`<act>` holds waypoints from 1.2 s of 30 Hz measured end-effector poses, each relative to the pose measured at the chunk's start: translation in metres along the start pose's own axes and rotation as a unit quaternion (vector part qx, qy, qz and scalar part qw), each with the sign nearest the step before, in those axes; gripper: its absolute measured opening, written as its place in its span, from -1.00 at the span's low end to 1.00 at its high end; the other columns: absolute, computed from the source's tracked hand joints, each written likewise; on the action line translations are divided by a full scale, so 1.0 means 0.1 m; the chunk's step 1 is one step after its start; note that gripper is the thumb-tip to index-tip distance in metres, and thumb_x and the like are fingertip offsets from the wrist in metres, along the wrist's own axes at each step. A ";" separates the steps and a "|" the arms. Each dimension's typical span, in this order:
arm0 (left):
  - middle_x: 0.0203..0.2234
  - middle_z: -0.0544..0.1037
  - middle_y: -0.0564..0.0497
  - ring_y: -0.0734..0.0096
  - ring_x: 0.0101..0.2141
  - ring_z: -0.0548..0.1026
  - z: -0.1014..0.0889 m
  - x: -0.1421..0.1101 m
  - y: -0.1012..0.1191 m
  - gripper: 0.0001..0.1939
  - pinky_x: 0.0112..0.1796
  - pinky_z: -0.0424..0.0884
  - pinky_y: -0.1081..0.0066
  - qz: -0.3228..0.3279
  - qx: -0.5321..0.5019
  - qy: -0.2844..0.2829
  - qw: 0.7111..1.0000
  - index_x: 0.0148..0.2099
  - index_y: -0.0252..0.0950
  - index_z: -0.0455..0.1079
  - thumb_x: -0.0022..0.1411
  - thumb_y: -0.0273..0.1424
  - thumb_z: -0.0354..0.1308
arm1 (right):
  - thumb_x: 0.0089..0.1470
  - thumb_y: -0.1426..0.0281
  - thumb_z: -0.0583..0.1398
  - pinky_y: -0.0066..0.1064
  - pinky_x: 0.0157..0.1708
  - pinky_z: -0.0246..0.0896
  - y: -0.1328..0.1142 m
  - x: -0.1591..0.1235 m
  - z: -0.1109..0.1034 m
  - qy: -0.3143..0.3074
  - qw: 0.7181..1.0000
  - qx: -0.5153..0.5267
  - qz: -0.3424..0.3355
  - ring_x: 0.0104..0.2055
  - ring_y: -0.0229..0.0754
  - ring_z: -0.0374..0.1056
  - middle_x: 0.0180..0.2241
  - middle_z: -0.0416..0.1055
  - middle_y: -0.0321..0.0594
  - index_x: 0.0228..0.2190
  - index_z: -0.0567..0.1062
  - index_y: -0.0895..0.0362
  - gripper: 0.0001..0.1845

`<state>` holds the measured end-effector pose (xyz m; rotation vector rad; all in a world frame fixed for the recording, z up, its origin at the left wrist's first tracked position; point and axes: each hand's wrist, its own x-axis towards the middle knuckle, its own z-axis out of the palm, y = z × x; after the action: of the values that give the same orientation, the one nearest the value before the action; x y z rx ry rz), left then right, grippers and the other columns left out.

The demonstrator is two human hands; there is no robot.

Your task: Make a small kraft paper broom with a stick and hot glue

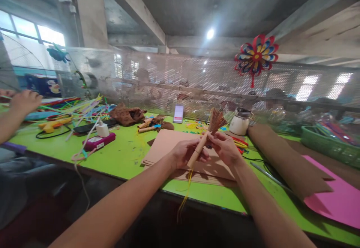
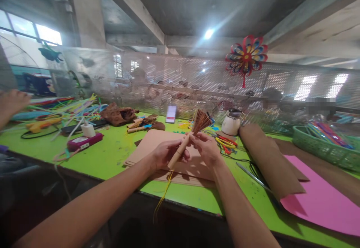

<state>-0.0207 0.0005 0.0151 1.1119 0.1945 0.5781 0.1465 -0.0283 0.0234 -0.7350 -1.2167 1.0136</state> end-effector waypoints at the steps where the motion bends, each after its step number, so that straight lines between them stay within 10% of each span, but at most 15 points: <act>1: -0.44 0.52 -0.19 0.25 -0.38 0.51 0.00 -0.01 0.00 -0.65 -0.27 0.37 0.31 0.005 0.007 0.002 1.000 -0.10 -0.48 0.35 0.21 -0.30 -0.02 | -0.25 0.24 0.34 -0.36 -0.40 0.23 -0.01 0.00 -0.01 -0.004 1.000 0.001 0.002 -0.34 -0.16 0.38 -0.38 0.51 -0.18 -0.47 0.55 0.12 -0.74; 36: -0.58 0.42 -0.03 0.55 -0.59 0.40 0.01 0.00 0.03 -0.80 -0.65 0.21 0.62 0.006 0.063 0.065 0.996 -0.25 -0.43 0.33 0.14 -0.36 0.08 | -0.13 0.35 0.31 -0.18 -0.14 0.26 0.01 0.03 -0.12 -0.086 0.994 0.059 0.030 -0.25 -0.14 0.37 -0.32 0.49 -0.21 -0.41 0.55 0.11 -0.85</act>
<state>-0.0216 0.0010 0.0184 1.1984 0.3406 0.6556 0.1582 -0.0239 0.0208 -0.6047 -1.2771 1.2077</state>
